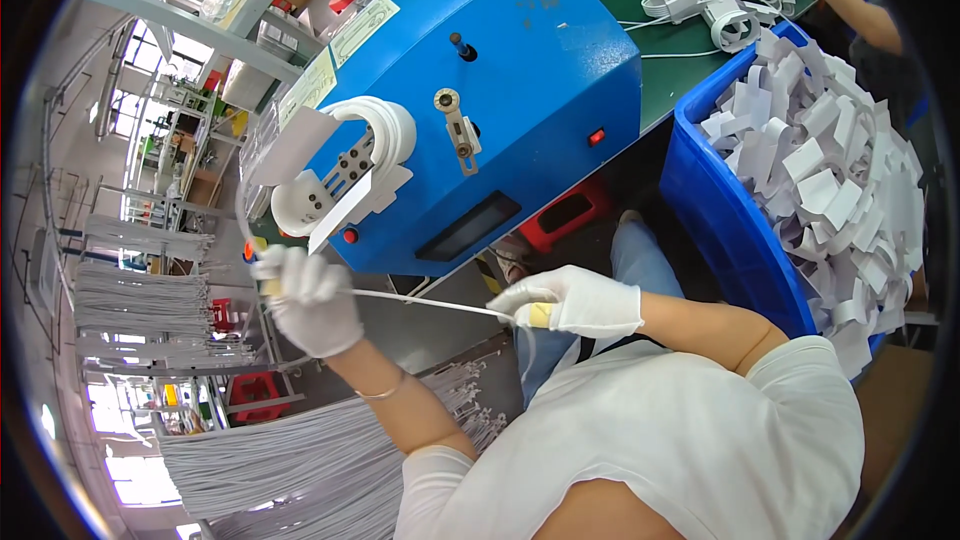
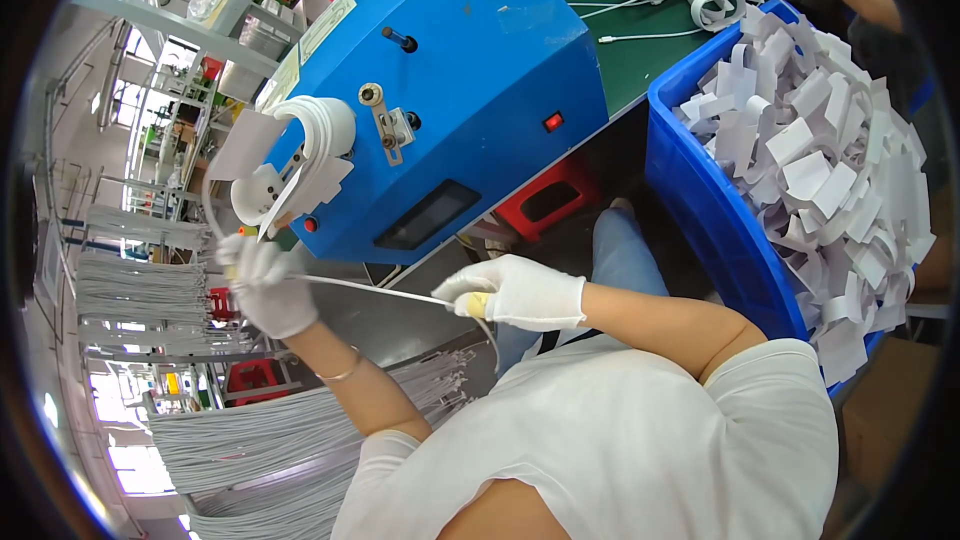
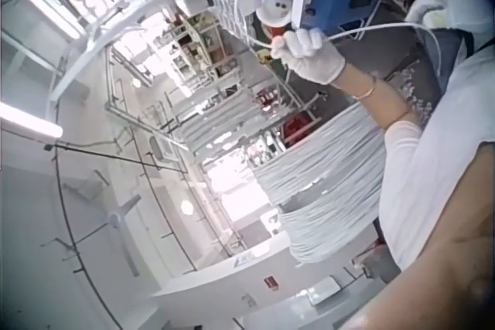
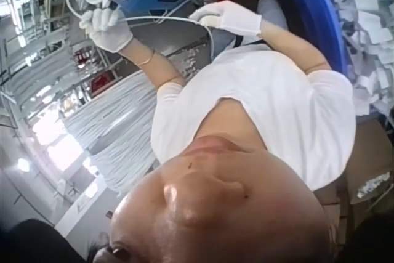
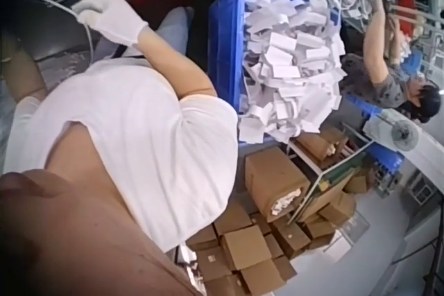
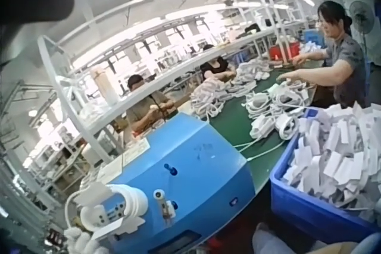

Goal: Use a winding machine to bundle and tie white electrical cables in a factory assembly line.

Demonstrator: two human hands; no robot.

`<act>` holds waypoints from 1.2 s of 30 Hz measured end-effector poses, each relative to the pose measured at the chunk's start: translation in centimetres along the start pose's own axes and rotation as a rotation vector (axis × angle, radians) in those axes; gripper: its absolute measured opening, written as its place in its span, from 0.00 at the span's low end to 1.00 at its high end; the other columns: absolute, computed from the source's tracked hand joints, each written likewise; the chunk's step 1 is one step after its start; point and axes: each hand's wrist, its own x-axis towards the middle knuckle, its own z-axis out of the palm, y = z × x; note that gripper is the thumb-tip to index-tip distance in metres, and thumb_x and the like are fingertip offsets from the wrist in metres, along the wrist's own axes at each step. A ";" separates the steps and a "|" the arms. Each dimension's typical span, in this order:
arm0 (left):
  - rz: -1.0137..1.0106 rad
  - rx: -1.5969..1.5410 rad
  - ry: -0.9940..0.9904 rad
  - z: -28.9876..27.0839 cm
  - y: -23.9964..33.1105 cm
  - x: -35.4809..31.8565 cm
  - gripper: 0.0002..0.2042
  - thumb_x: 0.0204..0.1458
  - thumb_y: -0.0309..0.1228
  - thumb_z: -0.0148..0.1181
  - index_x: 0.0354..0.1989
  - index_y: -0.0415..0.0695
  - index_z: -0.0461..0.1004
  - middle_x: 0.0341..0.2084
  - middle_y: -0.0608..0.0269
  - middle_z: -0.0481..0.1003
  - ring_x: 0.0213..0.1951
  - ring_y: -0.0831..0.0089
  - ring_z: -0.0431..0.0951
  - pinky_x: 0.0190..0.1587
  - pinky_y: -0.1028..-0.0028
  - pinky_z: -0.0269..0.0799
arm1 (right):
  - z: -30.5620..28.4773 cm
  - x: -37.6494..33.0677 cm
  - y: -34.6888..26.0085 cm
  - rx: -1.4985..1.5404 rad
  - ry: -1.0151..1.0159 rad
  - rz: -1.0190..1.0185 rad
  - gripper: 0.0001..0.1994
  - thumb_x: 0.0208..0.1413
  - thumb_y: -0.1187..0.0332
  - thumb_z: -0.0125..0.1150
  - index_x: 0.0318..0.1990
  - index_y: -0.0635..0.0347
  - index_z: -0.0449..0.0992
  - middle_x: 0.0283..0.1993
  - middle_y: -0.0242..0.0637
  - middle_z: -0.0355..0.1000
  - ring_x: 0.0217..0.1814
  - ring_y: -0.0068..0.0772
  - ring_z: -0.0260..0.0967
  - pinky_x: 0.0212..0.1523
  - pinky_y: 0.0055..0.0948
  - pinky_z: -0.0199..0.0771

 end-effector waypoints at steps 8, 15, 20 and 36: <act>-1.040 1.190 -0.849 4.9 -8.2 -1.9 0.20 0.54 0.37 0.57 0.49 0.35 0.71 0.34 0.50 0.75 0.35 0.64 0.77 0.38 0.73 0.71 | -1.3 -0.2 -2.5 0.748 -0.002 -0.042 0.34 0.59 0.46 0.48 0.62 0.66 0.57 0.49 0.51 0.69 0.36 0.36 0.75 0.41 0.33 0.77; -0.256 0.422 0.383 0.8 -8.4 -2.3 0.13 0.61 0.39 0.45 0.41 0.42 0.69 0.30 0.60 0.70 0.34 0.67 0.72 0.44 0.62 0.68 | -0.1 -1.6 -3.7 0.279 -0.024 0.058 0.22 0.62 0.65 0.48 0.62 0.60 0.61 0.43 0.41 0.72 0.23 0.21 0.69 0.23 0.18 0.74; 0.023 -0.044 0.001 2.8 -1.3 -0.1 0.15 0.63 0.39 0.41 0.29 0.43 0.66 0.18 0.65 0.62 0.20 0.73 0.67 0.29 0.62 0.73 | 0.2 -0.7 -1.6 -0.191 0.041 -0.109 0.20 0.62 0.60 0.48 0.59 0.58 0.66 0.52 0.42 0.70 0.53 0.29 0.67 0.55 0.29 0.67; -0.094 0.550 0.234 -1.3 -8.2 -3.5 0.12 0.59 0.37 0.48 0.41 0.39 0.69 0.38 0.53 0.76 0.49 0.57 0.75 0.53 0.52 0.70 | 0.4 -2.2 -3.1 0.216 0.078 0.191 0.19 0.55 0.67 0.58 0.52 0.67 0.70 0.30 0.38 0.75 0.11 0.15 0.57 0.12 0.14 0.54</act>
